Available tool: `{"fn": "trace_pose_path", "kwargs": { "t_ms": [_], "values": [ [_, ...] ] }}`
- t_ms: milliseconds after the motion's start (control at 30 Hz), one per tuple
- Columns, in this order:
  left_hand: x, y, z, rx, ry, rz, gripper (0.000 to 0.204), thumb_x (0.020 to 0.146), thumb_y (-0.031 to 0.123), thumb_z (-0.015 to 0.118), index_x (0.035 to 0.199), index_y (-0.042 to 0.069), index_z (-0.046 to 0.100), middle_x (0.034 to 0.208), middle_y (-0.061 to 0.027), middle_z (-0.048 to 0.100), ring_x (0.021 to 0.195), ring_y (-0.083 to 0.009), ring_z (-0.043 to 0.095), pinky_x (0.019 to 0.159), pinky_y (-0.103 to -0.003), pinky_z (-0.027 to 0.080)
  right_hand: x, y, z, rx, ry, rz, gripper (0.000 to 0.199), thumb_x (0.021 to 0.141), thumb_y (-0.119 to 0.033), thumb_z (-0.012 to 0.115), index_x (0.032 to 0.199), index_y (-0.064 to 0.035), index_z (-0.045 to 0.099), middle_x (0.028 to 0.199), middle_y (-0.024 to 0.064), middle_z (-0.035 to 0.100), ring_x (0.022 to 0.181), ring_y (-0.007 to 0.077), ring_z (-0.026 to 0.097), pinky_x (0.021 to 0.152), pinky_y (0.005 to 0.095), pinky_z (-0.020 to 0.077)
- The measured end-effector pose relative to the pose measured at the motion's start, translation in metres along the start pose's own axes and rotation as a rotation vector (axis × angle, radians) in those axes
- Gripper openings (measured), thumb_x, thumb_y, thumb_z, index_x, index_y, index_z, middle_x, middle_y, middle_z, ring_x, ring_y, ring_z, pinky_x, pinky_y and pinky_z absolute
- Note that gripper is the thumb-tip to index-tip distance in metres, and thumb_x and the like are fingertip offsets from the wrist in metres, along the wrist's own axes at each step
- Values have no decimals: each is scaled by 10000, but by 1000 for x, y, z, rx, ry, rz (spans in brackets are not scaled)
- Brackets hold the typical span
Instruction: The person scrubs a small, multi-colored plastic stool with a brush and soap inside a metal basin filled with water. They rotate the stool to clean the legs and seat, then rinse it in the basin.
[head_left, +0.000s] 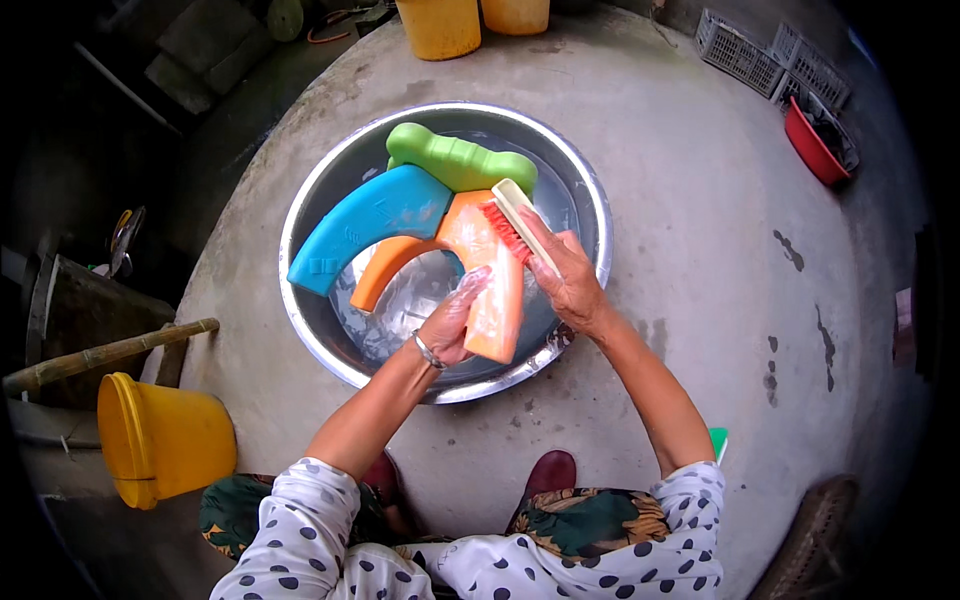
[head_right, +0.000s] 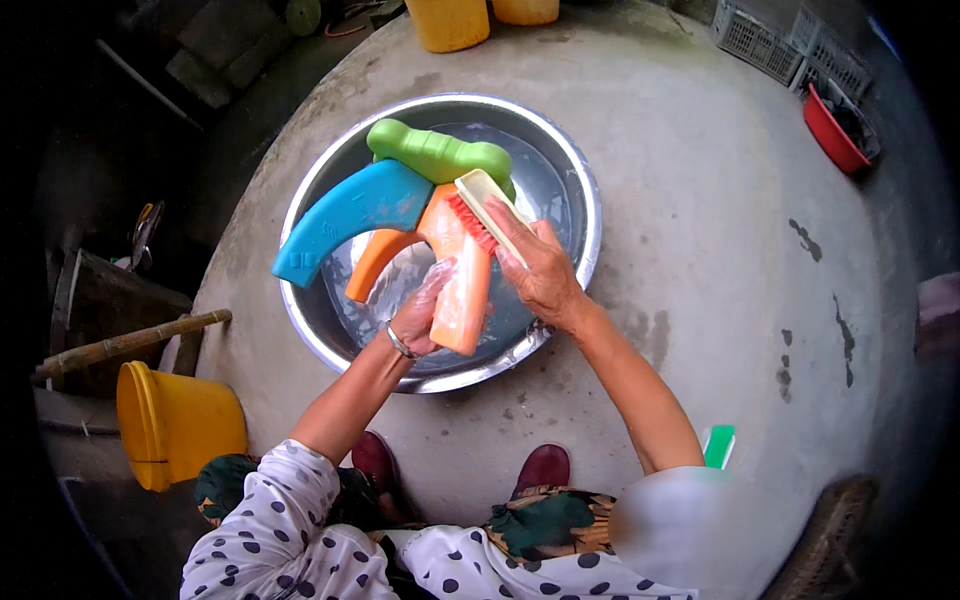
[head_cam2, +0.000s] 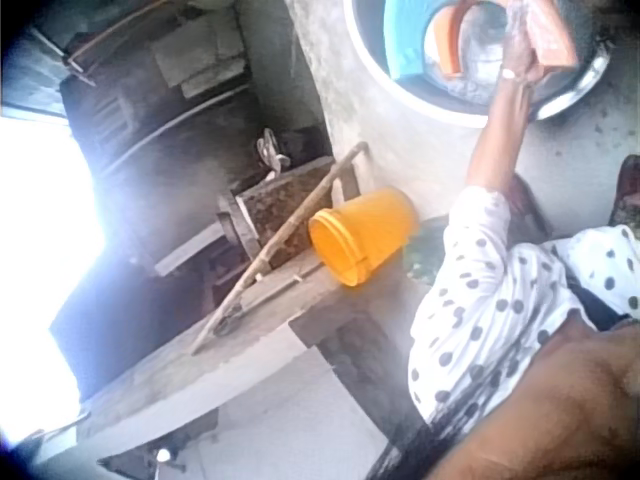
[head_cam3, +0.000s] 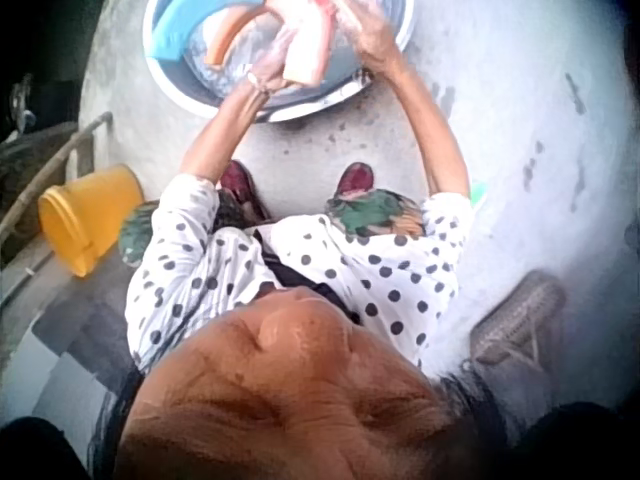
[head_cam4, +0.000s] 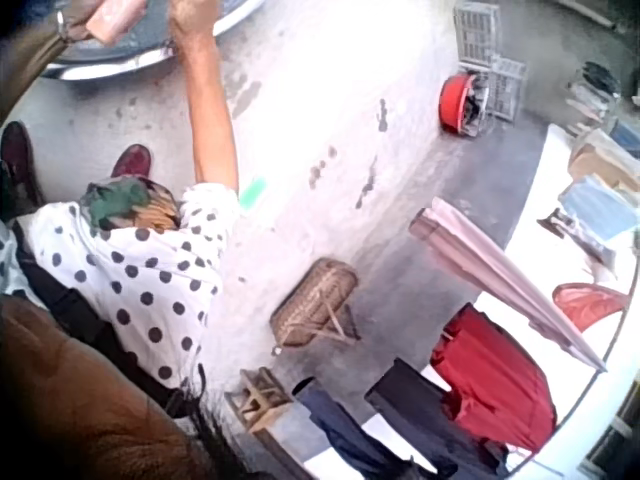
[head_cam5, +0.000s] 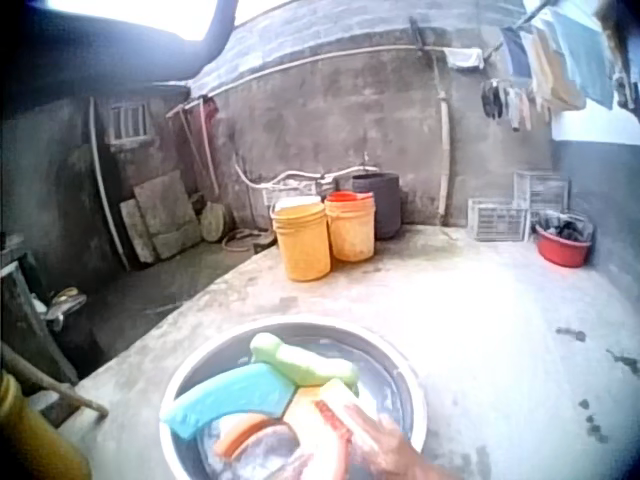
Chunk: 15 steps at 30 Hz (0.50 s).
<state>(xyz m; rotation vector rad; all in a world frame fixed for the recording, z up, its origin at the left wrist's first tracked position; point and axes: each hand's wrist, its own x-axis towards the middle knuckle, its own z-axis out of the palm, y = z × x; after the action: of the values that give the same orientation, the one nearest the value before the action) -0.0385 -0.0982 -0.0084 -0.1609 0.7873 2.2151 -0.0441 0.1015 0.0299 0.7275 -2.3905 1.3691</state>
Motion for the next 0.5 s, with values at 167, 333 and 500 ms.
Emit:
{"fn": "trace_pose_path", "kwargs": {
  "t_ms": [167,333,500],
  "values": [
    [-9,-3,31,-219,-60,11,469,896,364,548,1244,76,423,1114,-115,572,943,-237,615,786,-420,539,-21,-47,-27,-167,-220,-139,490,792,-67,548,1279,-85,499,1314,84,495,813,295,496,770,362,428],
    [5,-39,37,-223,-231,-136,328,838,85,591,1138,45,466,946,-118,564,829,-213,577,683,-327,510,2,-47,-54,-501,-420,-66,517,764,-112,602,1270,-153,507,1235,94,541,858,315,501,750,394,444],
    [14,-66,36,-297,-300,-221,312,829,60,581,1122,61,471,919,-87,559,813,-183,570,659,-312,500,7,-72,-57,-695,-731,-185,505,732,-139,641,1223,-169,528,1211,13,550,784,290,483,706,373,436]
  ]
}}
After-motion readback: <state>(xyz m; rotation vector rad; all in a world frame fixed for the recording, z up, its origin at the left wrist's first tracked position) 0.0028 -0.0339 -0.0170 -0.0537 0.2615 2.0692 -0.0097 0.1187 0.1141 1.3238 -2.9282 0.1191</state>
